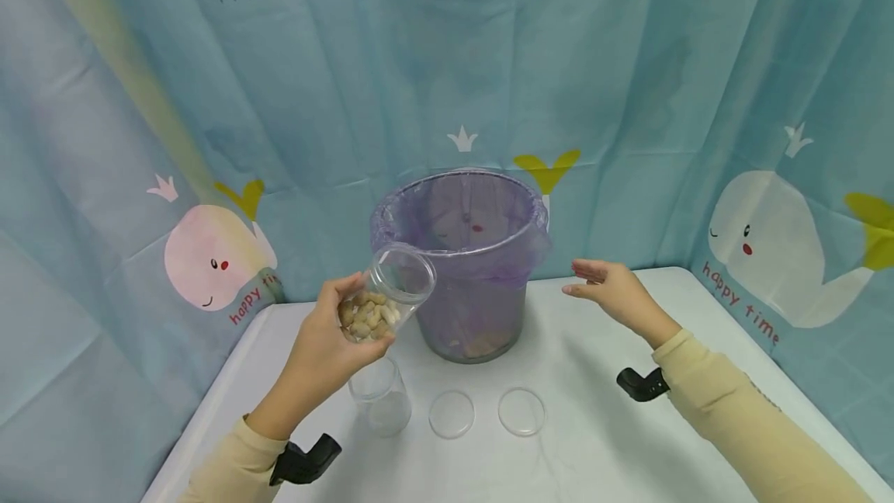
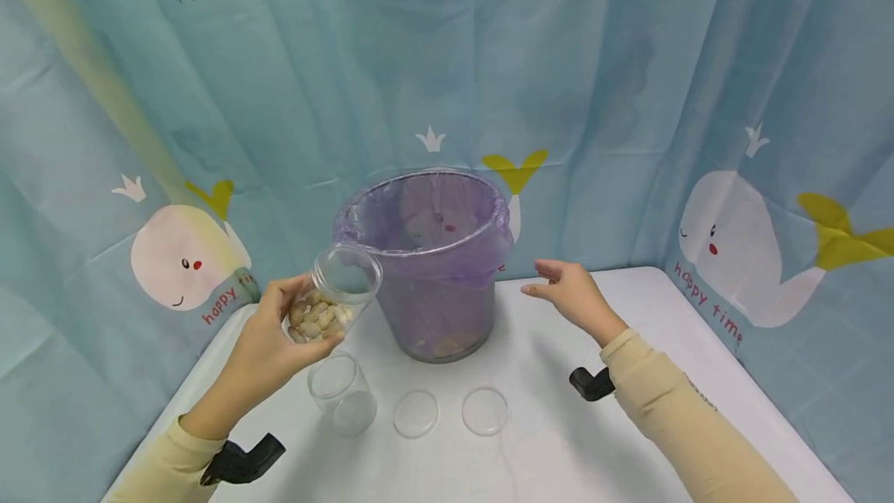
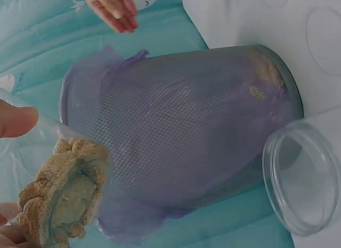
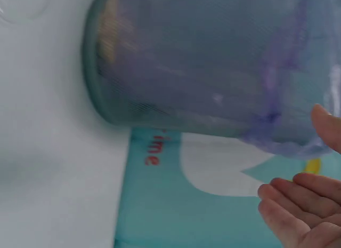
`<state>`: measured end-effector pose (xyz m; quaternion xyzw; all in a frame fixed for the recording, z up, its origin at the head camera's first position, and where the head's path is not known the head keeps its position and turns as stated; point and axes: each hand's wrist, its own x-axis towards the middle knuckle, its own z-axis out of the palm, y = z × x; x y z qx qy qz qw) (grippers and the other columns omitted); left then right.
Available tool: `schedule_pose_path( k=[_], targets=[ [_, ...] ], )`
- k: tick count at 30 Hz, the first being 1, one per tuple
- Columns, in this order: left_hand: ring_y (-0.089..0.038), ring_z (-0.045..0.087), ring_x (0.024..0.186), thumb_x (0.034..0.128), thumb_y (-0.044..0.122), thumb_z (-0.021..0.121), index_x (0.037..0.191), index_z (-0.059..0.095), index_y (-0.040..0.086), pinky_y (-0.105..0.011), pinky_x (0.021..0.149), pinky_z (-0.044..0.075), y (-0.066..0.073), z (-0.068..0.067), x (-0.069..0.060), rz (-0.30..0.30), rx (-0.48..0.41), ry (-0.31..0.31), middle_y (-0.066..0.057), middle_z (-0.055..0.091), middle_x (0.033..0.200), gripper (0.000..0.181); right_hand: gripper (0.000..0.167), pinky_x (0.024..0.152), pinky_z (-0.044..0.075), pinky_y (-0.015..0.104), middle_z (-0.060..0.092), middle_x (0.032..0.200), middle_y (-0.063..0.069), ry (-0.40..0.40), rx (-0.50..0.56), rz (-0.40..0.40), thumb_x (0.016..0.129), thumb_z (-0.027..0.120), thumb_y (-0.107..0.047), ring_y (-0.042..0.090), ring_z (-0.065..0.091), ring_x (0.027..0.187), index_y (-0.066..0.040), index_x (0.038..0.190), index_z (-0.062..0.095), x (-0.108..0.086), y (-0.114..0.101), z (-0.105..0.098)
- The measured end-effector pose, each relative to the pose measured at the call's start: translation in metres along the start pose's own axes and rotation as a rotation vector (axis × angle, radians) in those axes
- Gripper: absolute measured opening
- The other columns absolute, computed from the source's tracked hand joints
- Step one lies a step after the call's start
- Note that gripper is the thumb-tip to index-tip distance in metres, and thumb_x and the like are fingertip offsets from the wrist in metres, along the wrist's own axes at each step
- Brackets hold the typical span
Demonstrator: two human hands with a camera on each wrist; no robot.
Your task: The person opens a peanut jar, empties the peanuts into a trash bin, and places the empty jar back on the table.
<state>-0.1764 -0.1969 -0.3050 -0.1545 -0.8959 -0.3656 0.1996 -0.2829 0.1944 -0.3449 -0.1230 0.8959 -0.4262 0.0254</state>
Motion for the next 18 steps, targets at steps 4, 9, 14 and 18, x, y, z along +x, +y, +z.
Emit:
schedule_pose_path(
  k=[4, 9, 14, 18],
  targets=[
    [-0.031, 0.060, 0.118, 0.0759, 0.003, 0.083, 0.137, 0.038, -0.004, -0.033, 0.087, 0.059, 0.001, -0.009, 0.008, -0.002, 0.008, -0.014, -0.018, 0.052, 0.143, 0.076, 0.071, 0.115, 0.036, 0.061, 0.040, 0.154, 0.023, 0.009, 0.022, -0.008, 0.097, 0.063, -0.036, 0.043, 0.038, 0.143, 0.002, 0.151, 0.036, 0.005, -0.017, -0.018],
    [-0.031, 0.060, 0.120, 0.0758, 0.005, 0.084, 0.136, 0.038, -0.003, -0.011, 0.085, 0.052, 0.002, -0.018, 0.019, 0.015, 0.032, -0.020, -0.016, 0.052, 0.144, 0.076, 0.073, 0.116, 0.036, 0.057, 0.040, 0.155, 0.022, 0.031, 0.037, -0.020, 0.098, 0.062, -0.039, 0.040, 0.039, 0.143, 0.001, 0.152, 0.035, 0.012, -0.037, -0.033],
    [-0.032, 0.057, 0.124, 0.0769, 0.006, 0.083, 0.136, 0.037, -0.004, -0.012, 0.086, 0.053, 0.004, -0.025, 0.028, 0.015, 0.033, -0.045, -0.016, 0.051, 0.145, 0.075, 0.069, 0.117, 0.037, 0.056, 0.043, 0.155, 0.018, 0.058, 0.025, -0.019, 0.099, 0.060, -0.038, 0.038, 0.041, 0.143, -0.002, 0.152, 0.037, 0.021, -0.051, -0.039],
    [-0.035, 0.054, 0.129, 0.0776, 0.005, 0.082, 0.137, 0.035, -0.004, -0.018, 0.088, 0.055, 0.004, -0.030, 0.038, 0.015, 0.025, -0.065, -0.017, 0.049, 0.147, 0.076, 0.066, 0.117, 0.037, 0.054, 0.046, 0.152, 0.018, 0.095, 0.016, -0.032, 0.099, 0.060, -0.037, 0.036, 0.042, 0.143, -0.002, 0.151, 0.040, 0.030, -0.059, -0.042]
  ],
)
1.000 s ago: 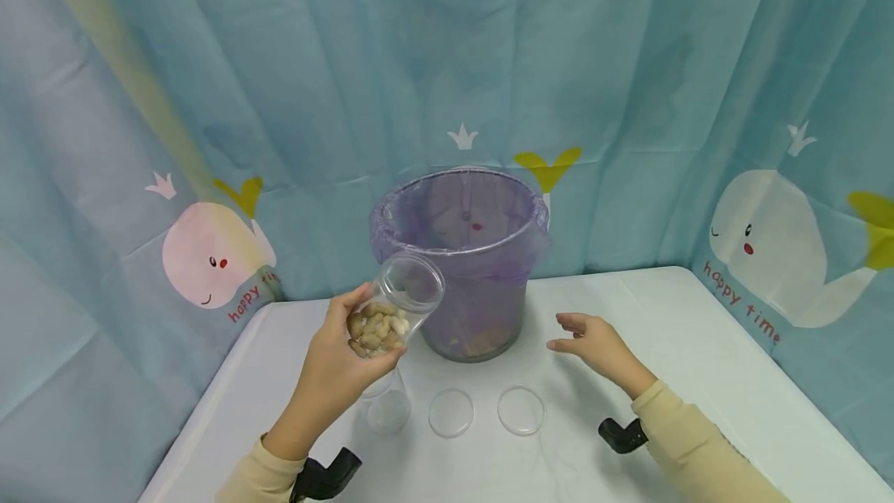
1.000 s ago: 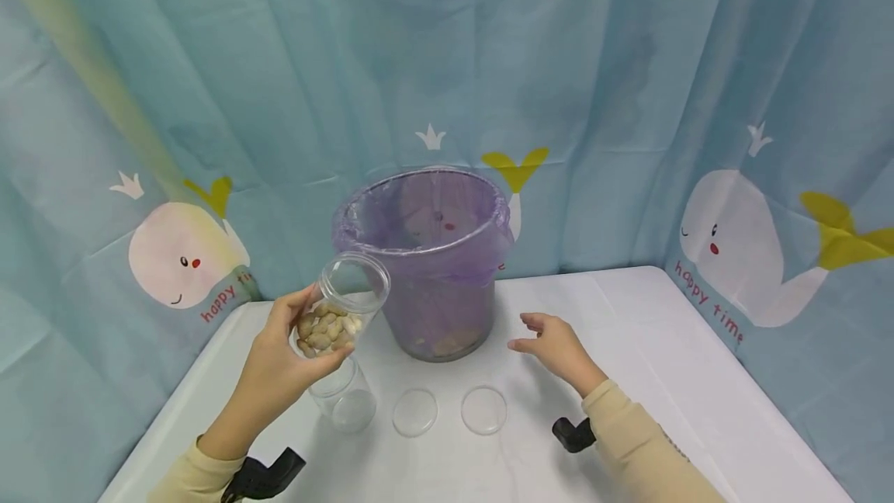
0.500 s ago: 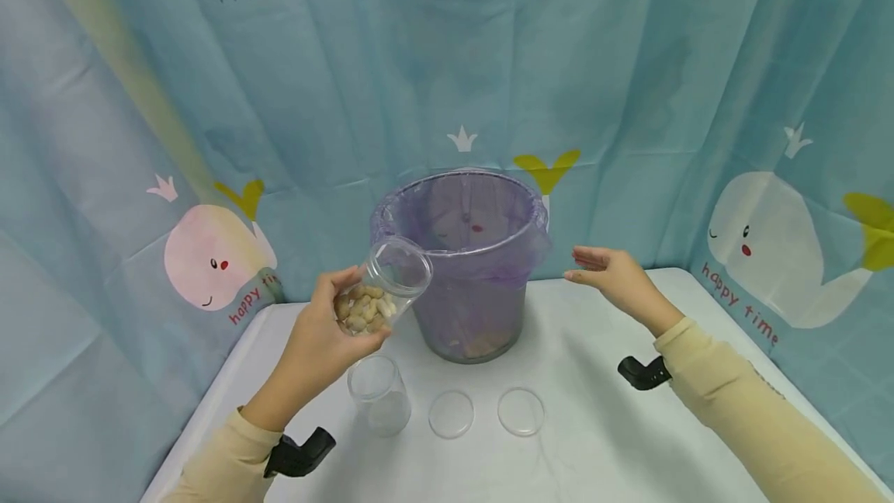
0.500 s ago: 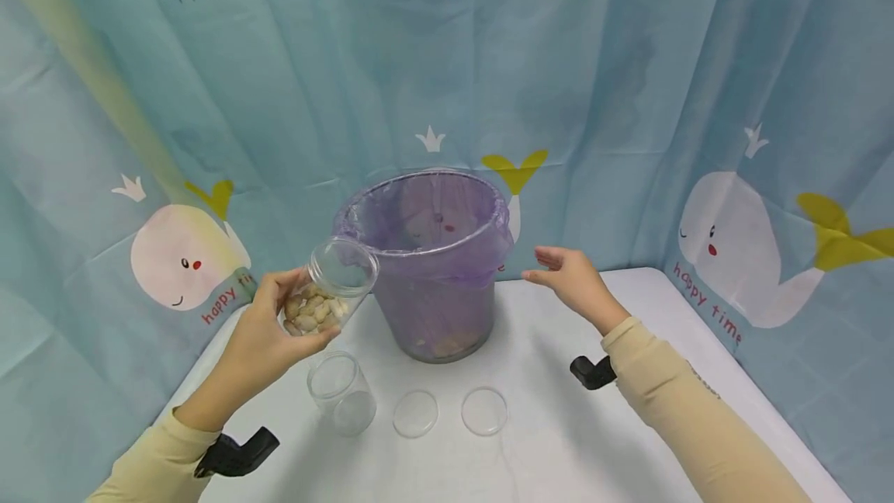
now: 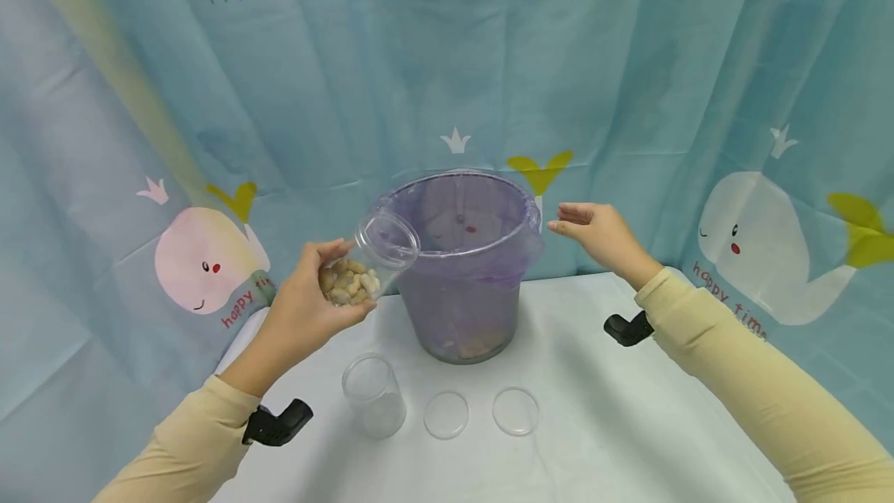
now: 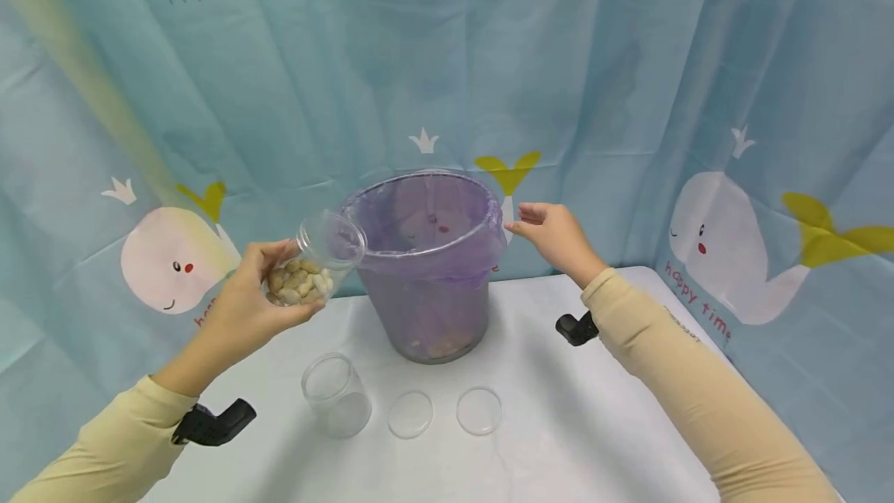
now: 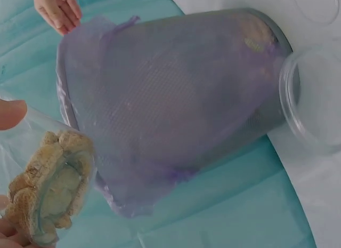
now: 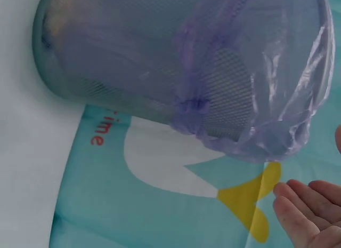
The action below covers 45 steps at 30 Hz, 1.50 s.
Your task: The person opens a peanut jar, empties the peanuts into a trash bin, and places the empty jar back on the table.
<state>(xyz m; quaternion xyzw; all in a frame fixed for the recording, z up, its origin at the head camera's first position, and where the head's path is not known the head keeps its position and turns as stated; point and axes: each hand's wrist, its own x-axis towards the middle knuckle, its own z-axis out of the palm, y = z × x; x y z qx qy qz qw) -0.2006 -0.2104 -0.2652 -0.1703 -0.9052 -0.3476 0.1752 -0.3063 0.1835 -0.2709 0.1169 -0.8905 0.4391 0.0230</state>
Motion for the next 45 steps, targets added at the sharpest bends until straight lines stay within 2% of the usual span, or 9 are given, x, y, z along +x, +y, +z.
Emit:
schedule_pose_path(
  k=[3, 5, 10, 13, 20, 27, 37, 45],
  targets=[
    [-0.036, 0.052, 0.133, 0.0785, 0.004, 0.081, 0.138, 0.034, -0.005, -0.011, 0.088, 0.051, -0.001, -0.004, 0.008, 0.004, -0.007, -0.012, -0.018, 0.047, 0.149, 0.076, 0.066, 0.117, 0.038, 0.052, 0.046, 0.152, 0.019, 0.025, 0.011, -0.013, 0.099, 0.061, -0.037, 0.036, 0.042, 0.143, -0.001, 0.150, 0.040, 0.007, -0.005, 0.000],
    [-0.036, 0.050, 0.135, 0.0790, 0.005, 0.081, 0.139, 0.033, -0.004, -0.011, 0.088, 0.051, 0.000, -0.008, 0.014, 0.003, -0.007, -0.020, -0.018, 0.046, 0.150, 0.077, 0.066, 0.118, 0.037, 0.052, 0.046, 0.153, 0.018, 0.038, 0.028, -0.017, 0.099, 0.061, -0.036, 0.035, 0.042, 0.143, -0.001, 0.150, 0.040, 0.010, -0.009, 0.000],
    [-0.036, 0.051, 0.134, 0.0796, 0.006, 0.081, 0.140, 0.032, -0.004, -0.040, 0.097, 0.055, 0.000, -0.015, 0.028, 0.003, 0.023, -0.012, -0.018, 0.045, 0.151, 0.078, 0.063, 0.119, 0.036, 0.052, 0.048, 0.152, 0.016, 0.060, 0.081, 0.003, 0.098, 0.062, -0.036, 0.034, 0.043, 0.143, -0.002, 0.149, 0.043, 0.020, -0.016, 0.002],
    [-0.037, 0.051, 0.132, 0.0803, 0.006, 0.080, 0.141, 0.030, -0.004, -0.049, 0.098, 0.054, -0.001, -0.018, 0.036, -0.002, 0.053, -0.015, -0.019, 0.044, 0.152, 0.079, 0.061, 0.119, 0.034, 0.052, 0.050, 0.150, 0.016, 0.070, 0.123, 0.019, 0.098, 0.062, -0.034, 0.034, 0.043, 0.142, -0.002, 0.147, 0.046, 0.028, -0.019, 0.003],
    [-0.037, 0.053, 0.127, 0.0818, 0.009, 0.077, 0.143, 0.029, -0.002, -0.049, 0.096, 0.055, -0.004, -0.019, 0.053, -0.035, 0.091, -0.043, -0.017, 0.039, 0.155, 0.078, 0.060, 0.118, 0.038, 0.047, 0.048, 0.150, 0.019, 0.112, 0.172, 0.012, 0.100, 0.061, -0.028, 0.033, 0.046, 0.140, 0.000, 0.149, 0.041, 0.043, -0.019, 0.001],
    [-0.039, 0.049, 0.129, 0.0817, 0.008, 0.077, 0.142, 0.030, -0.003, -0.052, 0.101, 0.051, -0.006, -0.020, 0.068, -0.022, 0.107, -0.049, -0.019, 0.037, 0.156, 0.078, 0.059, 0.118, 0.039, 0.048, 0.050, 0.149, 0.019, 0.148, 0.128, 0.024, 0.099, 0.063, -0.028, 0.034, 0.046, 0.140, 0.001, 0.147, 0.045, 0.052, -0.021, 0.004],
    [-0.041, 0.046, 0.130, 0.0790, 0.005, 0.077, 0.140, 0.033, -0.006, -0.054, 0.110, 0.044, -0.006, -0.022, 0.089, 0.016, 0.143, -0.038, -0.022, 0.037, 0.155, 0.076, 0.056, 0.118, 0.039, 0.047, 0.050, 0.149, 0.020, 0.151, 0.162, 0.048, 0.099, 0.062, -0.025, 0.034, 0.046, 0.139, 0.003, 0.144, 0.047, 0.069, -0.026, 0.015],
    [-0.035, 0.050, 0.118, 0.0795, 0.006, 0.077, 0.144, 0.032, -0.005, -0.051, 0.103, 0.048, -0.007, -0.021, 0.100, 0.015, 0.175, -0.067, -0.023, 0.040, 0.150, 0.080, 0.055, 0.114, 0.044, 0.045, 0.051, 0.148, 0.020, 0.168, 0.178, 0.057, 0.099, 0.062, -0.025, 0.033, 0.050, 0.136, 0.002, 0.145, 0.047, 0.078, -0.023, 0.026]
  ],
)
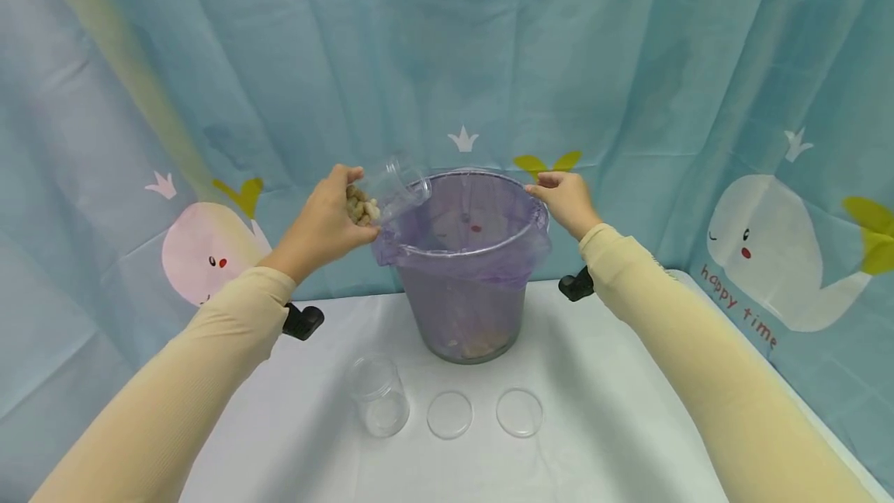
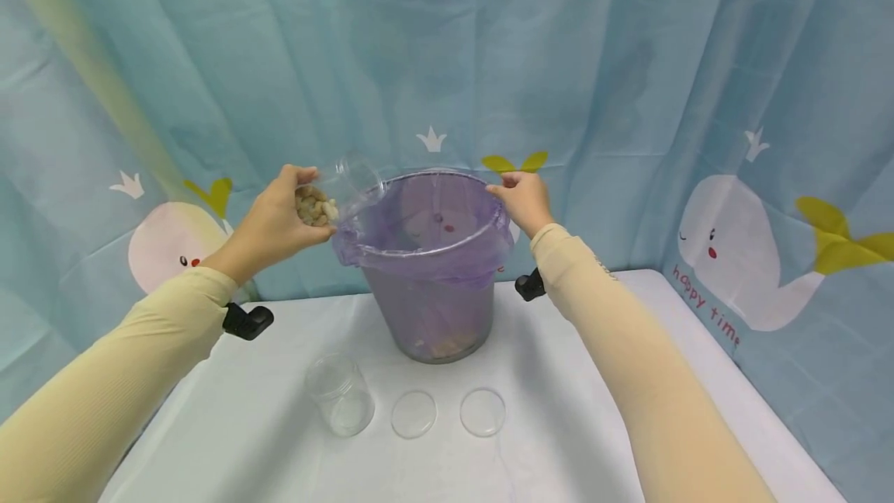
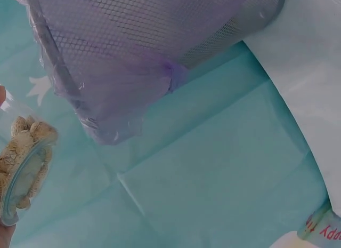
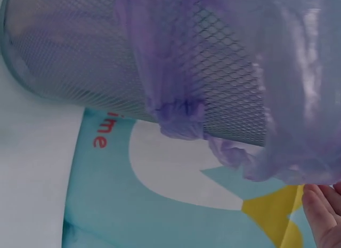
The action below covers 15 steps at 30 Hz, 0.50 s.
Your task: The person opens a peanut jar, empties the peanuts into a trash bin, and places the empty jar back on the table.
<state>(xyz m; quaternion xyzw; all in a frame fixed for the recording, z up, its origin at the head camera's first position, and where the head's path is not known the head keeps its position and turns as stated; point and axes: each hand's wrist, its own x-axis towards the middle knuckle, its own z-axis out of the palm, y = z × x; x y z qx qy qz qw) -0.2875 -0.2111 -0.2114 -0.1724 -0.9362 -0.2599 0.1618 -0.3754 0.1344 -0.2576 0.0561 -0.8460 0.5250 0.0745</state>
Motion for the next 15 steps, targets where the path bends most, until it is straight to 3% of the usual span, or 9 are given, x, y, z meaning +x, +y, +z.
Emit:
schedule_pose_path(
  k=[8, 15],
  targets=[
    [-0.036, 0.050, 0.115, 0.0778, 0.002, 0.077, 0.143, 0.032, -0.007, -0.051, 0.102, 0.047, 0.003, 0.000, 0.008, 0.033, 0.028, -0.006, -0.025, 0.053, 0.129, 0.080, 0.053, 0.111, 0.047, 0.044, 0.056, 0.143, 0.019, 0.042, -0.013, 0.012, 0.098, 0.063, -0.024, 0.033, 0.053, 0.133, 0.002, 0.142, 0.050, 0.002, 0.006, 0.006],
    [-0.037, 0.045, 0.118, 0.0785, 0.003, 0.075, 0.143, 0.032, -0.004, -0.051, 0.102, 0.044, 0.005, -0.001, 0.008, 0.020, 0.049, 0.006, -0.024, 0.051, 0.131, 0.078, 0.050, 0.112, 0.046, 0.043, 0.057, 0.142, 0.019, 0.040, -0.006, 0.017, 0.098, 0.063, -0.022, 0.033, 0.054, 0.133, 0.004, 0.140, 0.053, 0.000, 0.009, 0.015]
  ],
)
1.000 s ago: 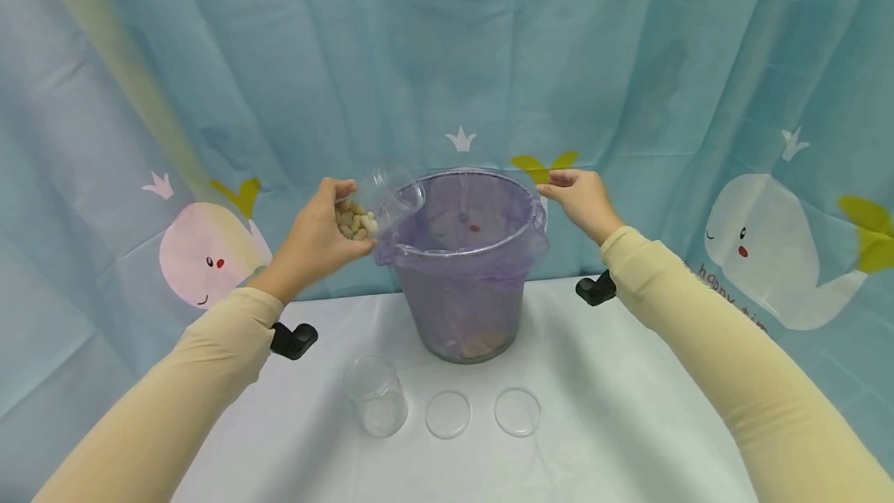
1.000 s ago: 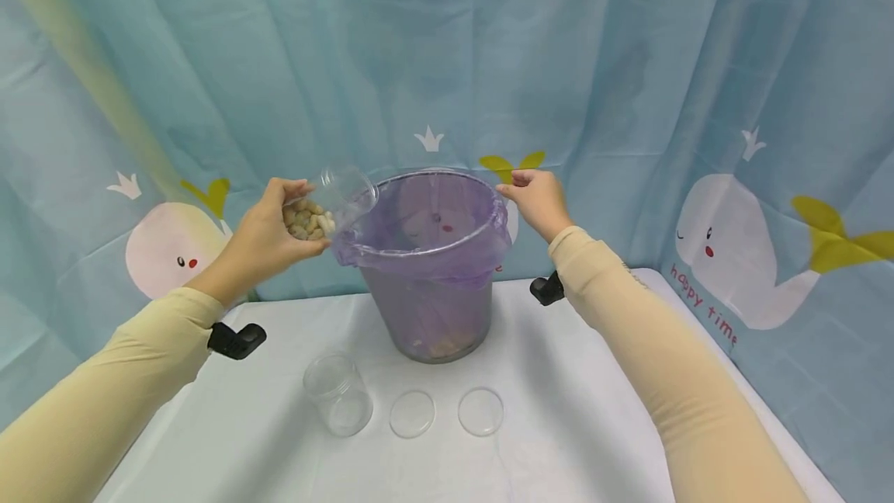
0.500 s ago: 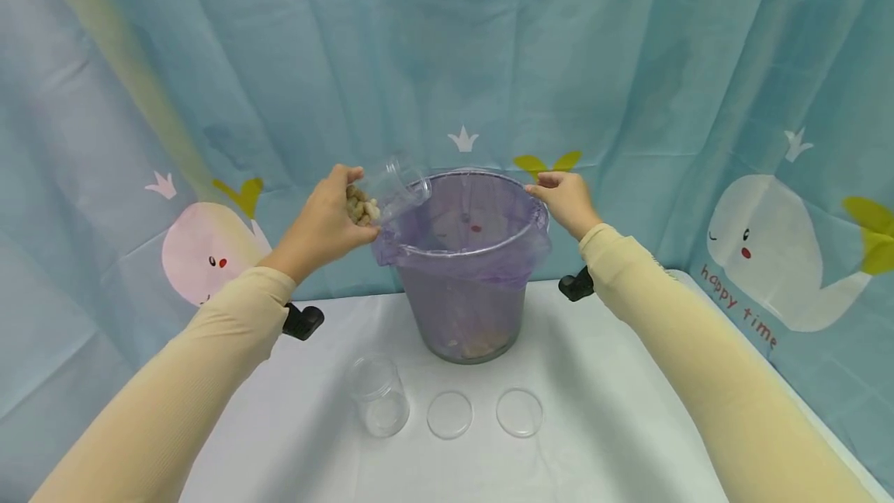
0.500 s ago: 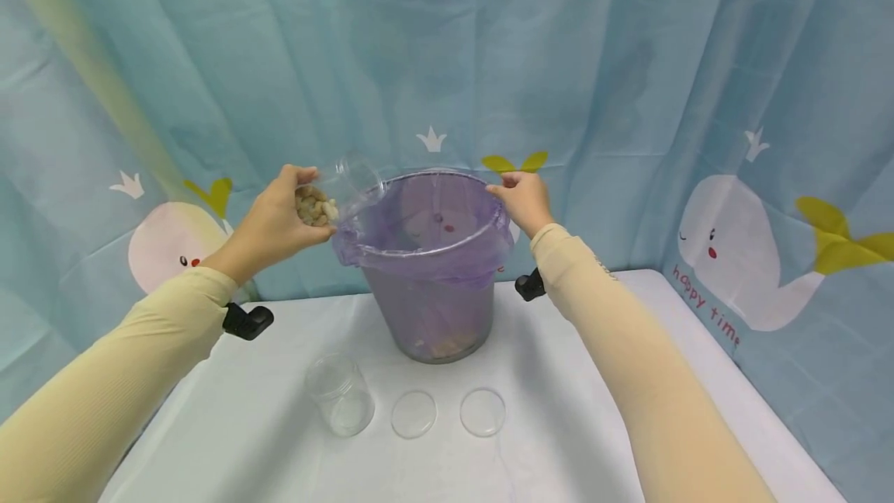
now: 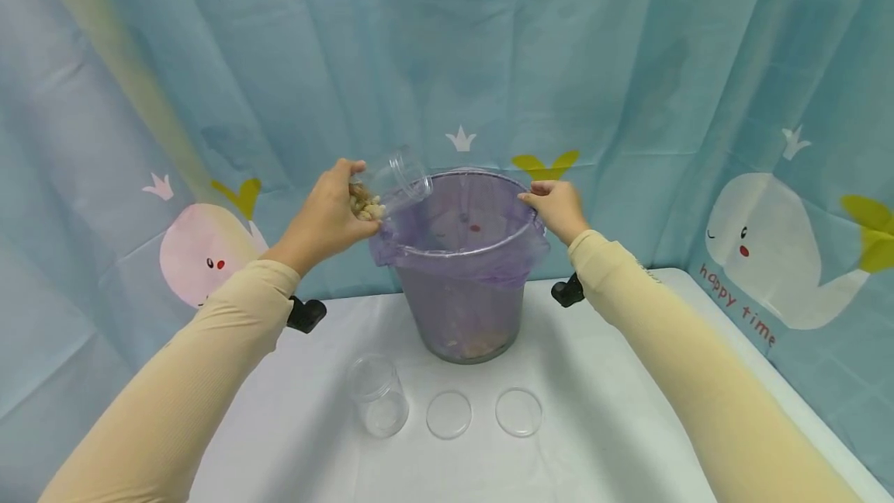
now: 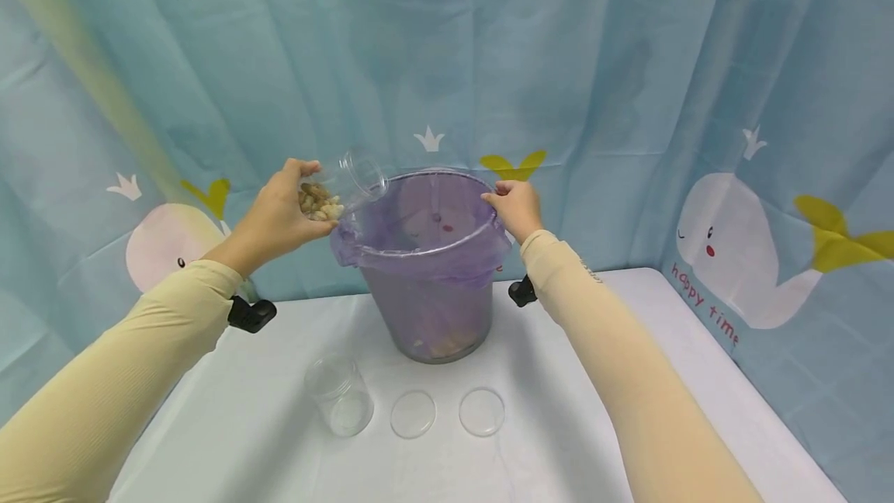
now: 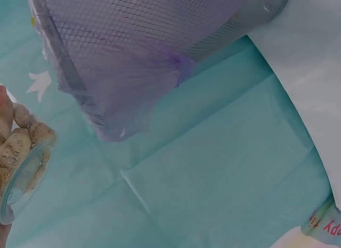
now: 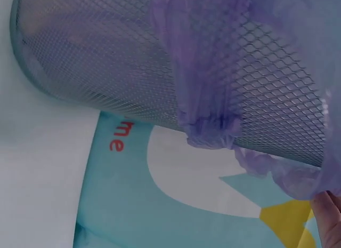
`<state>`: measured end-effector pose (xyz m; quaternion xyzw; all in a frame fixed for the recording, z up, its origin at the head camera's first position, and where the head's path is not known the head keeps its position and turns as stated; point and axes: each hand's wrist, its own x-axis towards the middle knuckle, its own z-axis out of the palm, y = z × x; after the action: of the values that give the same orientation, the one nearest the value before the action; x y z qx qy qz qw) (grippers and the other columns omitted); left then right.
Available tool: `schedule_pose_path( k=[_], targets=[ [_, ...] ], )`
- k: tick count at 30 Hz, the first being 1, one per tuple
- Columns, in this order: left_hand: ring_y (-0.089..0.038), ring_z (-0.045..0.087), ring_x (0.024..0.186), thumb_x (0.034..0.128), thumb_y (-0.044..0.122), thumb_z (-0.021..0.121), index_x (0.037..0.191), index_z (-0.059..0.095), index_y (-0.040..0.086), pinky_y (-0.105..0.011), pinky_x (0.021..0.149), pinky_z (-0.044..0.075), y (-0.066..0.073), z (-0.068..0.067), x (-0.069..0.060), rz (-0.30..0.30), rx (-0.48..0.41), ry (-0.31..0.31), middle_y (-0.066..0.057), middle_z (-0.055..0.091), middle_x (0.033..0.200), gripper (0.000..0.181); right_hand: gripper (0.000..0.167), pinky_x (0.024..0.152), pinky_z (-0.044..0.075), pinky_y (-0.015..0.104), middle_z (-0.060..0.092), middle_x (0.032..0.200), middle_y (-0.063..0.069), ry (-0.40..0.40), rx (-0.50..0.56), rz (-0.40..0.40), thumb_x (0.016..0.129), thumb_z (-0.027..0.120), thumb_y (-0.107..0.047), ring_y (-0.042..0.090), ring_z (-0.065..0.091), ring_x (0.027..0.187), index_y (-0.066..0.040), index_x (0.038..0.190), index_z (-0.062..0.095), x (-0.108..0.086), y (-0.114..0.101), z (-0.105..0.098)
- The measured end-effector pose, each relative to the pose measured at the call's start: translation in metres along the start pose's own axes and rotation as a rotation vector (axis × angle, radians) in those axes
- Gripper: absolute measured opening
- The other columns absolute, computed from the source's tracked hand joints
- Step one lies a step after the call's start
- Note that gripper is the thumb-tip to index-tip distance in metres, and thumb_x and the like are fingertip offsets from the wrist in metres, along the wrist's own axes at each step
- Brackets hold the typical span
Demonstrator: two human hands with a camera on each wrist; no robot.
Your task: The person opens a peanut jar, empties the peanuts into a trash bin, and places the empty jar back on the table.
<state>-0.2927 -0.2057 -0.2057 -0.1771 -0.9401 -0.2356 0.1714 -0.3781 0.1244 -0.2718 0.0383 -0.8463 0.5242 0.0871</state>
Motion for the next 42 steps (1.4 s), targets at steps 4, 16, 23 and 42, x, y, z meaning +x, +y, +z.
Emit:
schedule_pose_path(
  k=[4, 16, 23, 42],
  targets=[
    [-0.032, 0.050, 0.112, 0.0793, 0.000, 0.070, 0.145, 0.030, -0.004, -0.043, 0.091, 0.046, 0.001, 0.002, 0.002, -0.003, -0.045, -0.014, -0.022, 0.052, 0.125, 0.077, 0.048, 0.111, 0.047, 0.042, 0.057, 0.142, 0.020, 0.000, -0.004, 0.004, 0.099, 0.062, -0.022, 0.033, 0.054, 0.132, 0.004, 0.139, 0.053, -0.002, 0.002, 0.001],
    [-0.031, 0.050, 0.114, 0.0824, -0.001, 0.069, 0.147, 0.030, -0.002, -0.042, 0.094, 0.046, 0.004, 0.004, 0.009, 0.041, -0.036, -0.032, -0.020, 0.058, 0.113, 0.075, 0.043, 0.104, 0.053, 0.044, 0.058, 0.141, 0.018, 0.044, -0.007, -0.015, 0.101, 0.057, -0.022, 0.032, 0.060, 0.125, -0.001, 0.139, 0.055, -0.005, 0.006, 0.006],
    [-0.043, 0.042, 0.133, 0.0839, 0.004, 0.077, 0.156, 0.024, 0.001, -0.053, 0.118, 0.034, 0.005, 0.004, 0.014, 0.190, 0.147, 0.070, -0.025, 0.051, 0.136, 0.089, 0.041, 0.110, 0.048, 0.045, 0.059, 0.139, 0.019, 0.090, -0.003, -0.023, 0.100, 0.058, -0.019, 0.034, 0.055, 0.131, 0.001, 0.136, 0.058, -0.007, 0.005, 0.013],
    [-0.047, 0.045, 0.132, 0.0805, -0.001, 0.066, 0.144, 0.042, -0.005, -0.055, 0.111, 0.042, 0.000, 0.017, 0.016, 0.319, 0.245, 0.085, -0.029, 0.050, 0.141, 0.068, 0.038, 0.109, 0.049, 0.044, 0.060, 0.138, 0.020, 0.122, -0.011, -0.008, 0.100, 0.057, -0.015, 0.034, 0.057, 0.129, 0.001, 0.134, 0.059, -0.007, 0.007, 0.016]
  ],
)
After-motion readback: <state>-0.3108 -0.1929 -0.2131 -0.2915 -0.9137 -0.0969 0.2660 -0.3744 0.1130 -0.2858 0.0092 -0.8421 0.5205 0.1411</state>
